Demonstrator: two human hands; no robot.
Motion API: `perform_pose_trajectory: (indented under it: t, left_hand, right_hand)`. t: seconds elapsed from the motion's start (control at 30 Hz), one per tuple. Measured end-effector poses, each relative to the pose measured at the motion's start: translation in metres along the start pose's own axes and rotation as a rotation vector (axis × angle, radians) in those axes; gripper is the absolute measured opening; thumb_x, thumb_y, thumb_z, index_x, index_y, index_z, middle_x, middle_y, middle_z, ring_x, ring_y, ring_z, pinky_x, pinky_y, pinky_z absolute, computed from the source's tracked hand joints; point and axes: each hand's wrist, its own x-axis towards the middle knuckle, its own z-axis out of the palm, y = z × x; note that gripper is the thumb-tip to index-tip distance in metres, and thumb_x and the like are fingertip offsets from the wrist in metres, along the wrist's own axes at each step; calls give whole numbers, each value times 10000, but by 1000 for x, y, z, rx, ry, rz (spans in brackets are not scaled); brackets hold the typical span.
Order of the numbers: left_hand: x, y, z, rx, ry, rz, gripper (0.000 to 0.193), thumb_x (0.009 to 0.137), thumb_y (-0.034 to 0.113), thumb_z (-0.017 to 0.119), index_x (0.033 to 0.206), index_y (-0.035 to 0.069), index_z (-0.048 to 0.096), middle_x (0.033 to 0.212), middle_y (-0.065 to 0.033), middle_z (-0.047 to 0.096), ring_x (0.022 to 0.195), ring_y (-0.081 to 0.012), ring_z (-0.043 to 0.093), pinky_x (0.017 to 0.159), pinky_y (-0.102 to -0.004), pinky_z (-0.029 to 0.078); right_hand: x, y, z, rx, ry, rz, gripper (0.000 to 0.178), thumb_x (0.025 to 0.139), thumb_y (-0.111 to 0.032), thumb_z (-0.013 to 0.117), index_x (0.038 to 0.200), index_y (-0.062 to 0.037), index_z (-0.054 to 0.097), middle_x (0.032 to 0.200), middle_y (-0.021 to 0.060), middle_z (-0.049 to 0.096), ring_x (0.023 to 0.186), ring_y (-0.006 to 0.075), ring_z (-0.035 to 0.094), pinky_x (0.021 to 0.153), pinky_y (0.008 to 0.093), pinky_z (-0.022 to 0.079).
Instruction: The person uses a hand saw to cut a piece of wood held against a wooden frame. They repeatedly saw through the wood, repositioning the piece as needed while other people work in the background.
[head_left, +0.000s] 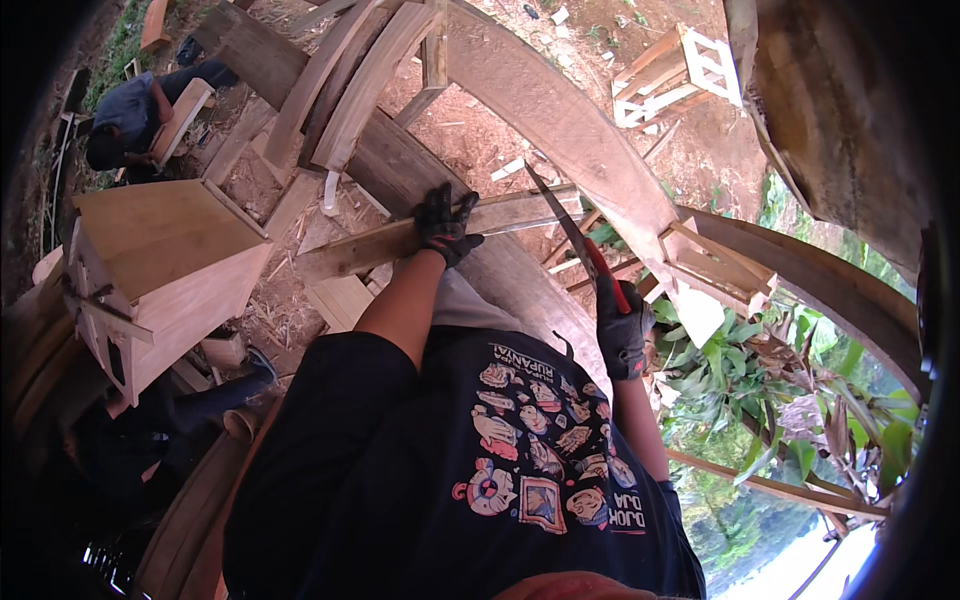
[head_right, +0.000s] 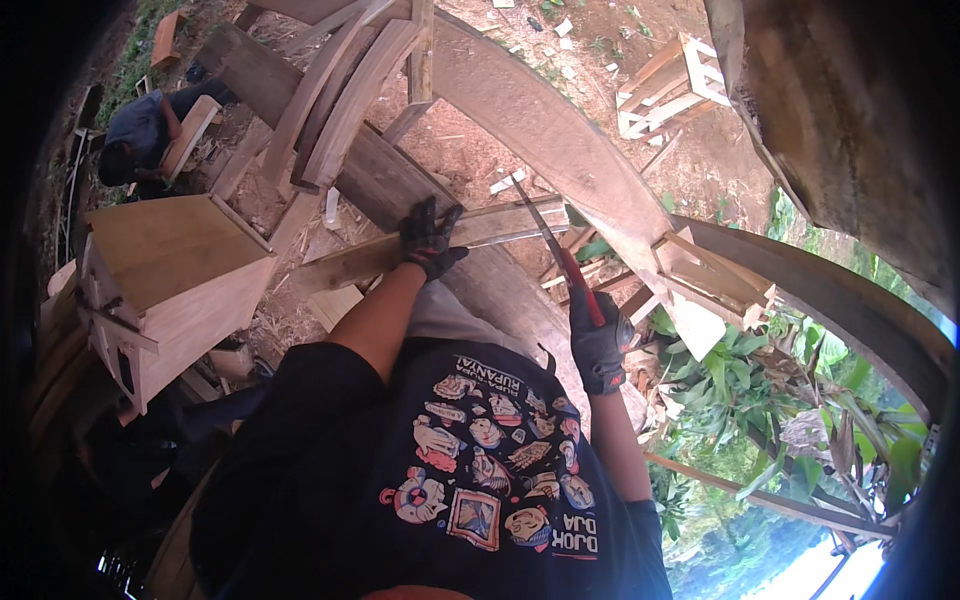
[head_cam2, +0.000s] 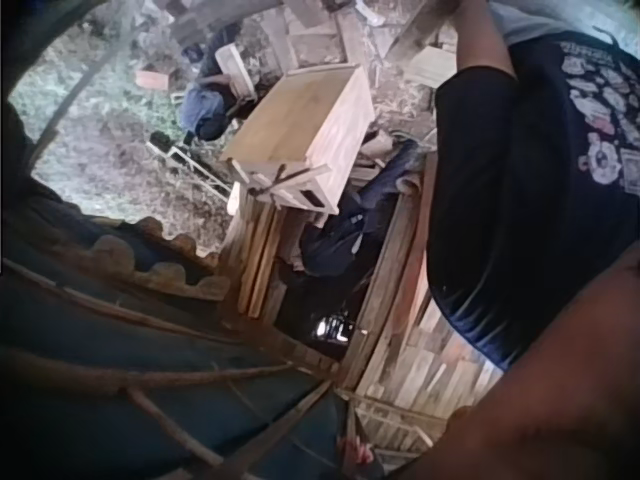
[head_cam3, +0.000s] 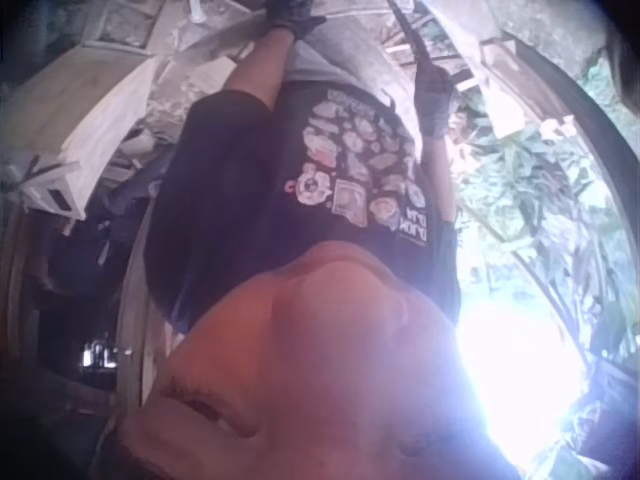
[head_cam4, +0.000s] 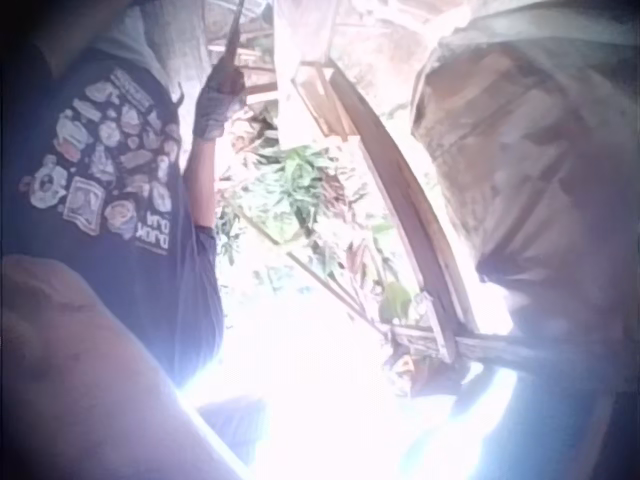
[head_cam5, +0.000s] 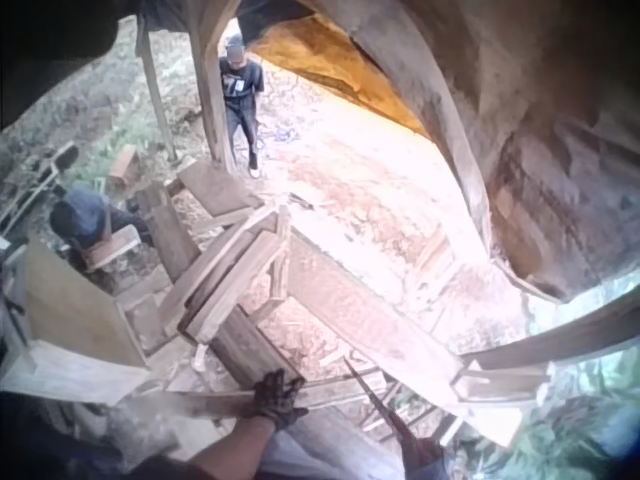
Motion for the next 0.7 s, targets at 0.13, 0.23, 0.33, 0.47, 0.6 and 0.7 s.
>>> perform_pose_trajectory:
  t: [0.13, 0.23, 0.33, 0.47, 0.6, 0.7]
  left_hand:
    - [2, -3, 12, 14, 46, -1, 1013, 895, 719, 710, 1737, 407, 242, 1813, -183, 98, 1648, -477, 107, 1277, -714, 135]
    - [1, -2, 21, 55, 59, 1, 1003, 903, 731, 693, 1738, 417, 234, 1817, -184, 82, 1649, -478, 110, 1277, -722, 125]
    - [3, -3, 13, 56, 27, -7, 985, 916, 737, 672, 1738, 425, 228, 1822, -178, 72, 1649, -478, 112, 1274, -729, 122]
    - [-2, 3, 6, -10, -27, -22, 964, 921, 741, 662, 1733, 440, 239, 1826, -159, 71, 1652, -470, 106, 1271, -727, 130]
    - [-2, 4, 18, 38, 37, -42, 971, 905, 735, 692, 1725, 454, 254, 1825, -148, 81, 1650, -464, 111, 1275, -711, 149]
    - [1, 2, 6, 44, 34, -40, 969, 905, 727, 699, 1724, 449, 261, 1822, -148, 89, 1647, -464, 119, 1277, -701, 158]
  right_hand:
    - [-25, 18, -5, -10, 37, -1, 395, 1058, -387, 701, 854, -50, 735, 686, 191, 657, 596, 382, 660, 582, 484, 481]
    - [-10, 28, 22, 60, 16, 69, 393, 1062, -388, 692, 858, -55, 735, 674, 186, 651, 592, 380, 659, 577, 486, 475]
    - [24, 4, 55, -7, 15, 47, 412, 1061, -420, 695, 887, -52, 759, 699, 184, 683, 619, 333, 679, 600, 470, 493]
    - [42, 25, 90, -4, 3, 107, 412, 1059, -440, 705, 996, -47, 813, 775, 178, 748, 681, 277, 723, 647, 444, 527]
    - [51, 34, 89, 244, 97, 222, 455, 1041, -470, 733, 1074, -27, 833, 848, 112, 804, 748, 195, 729, 698, 419, 555]
    - [69, 38, 91, 386, 145, 370, 462, 1032, -477, 738, 1088, -31, 839, 910, 83, 825, 754, 185, 731, 686, 401, 560]
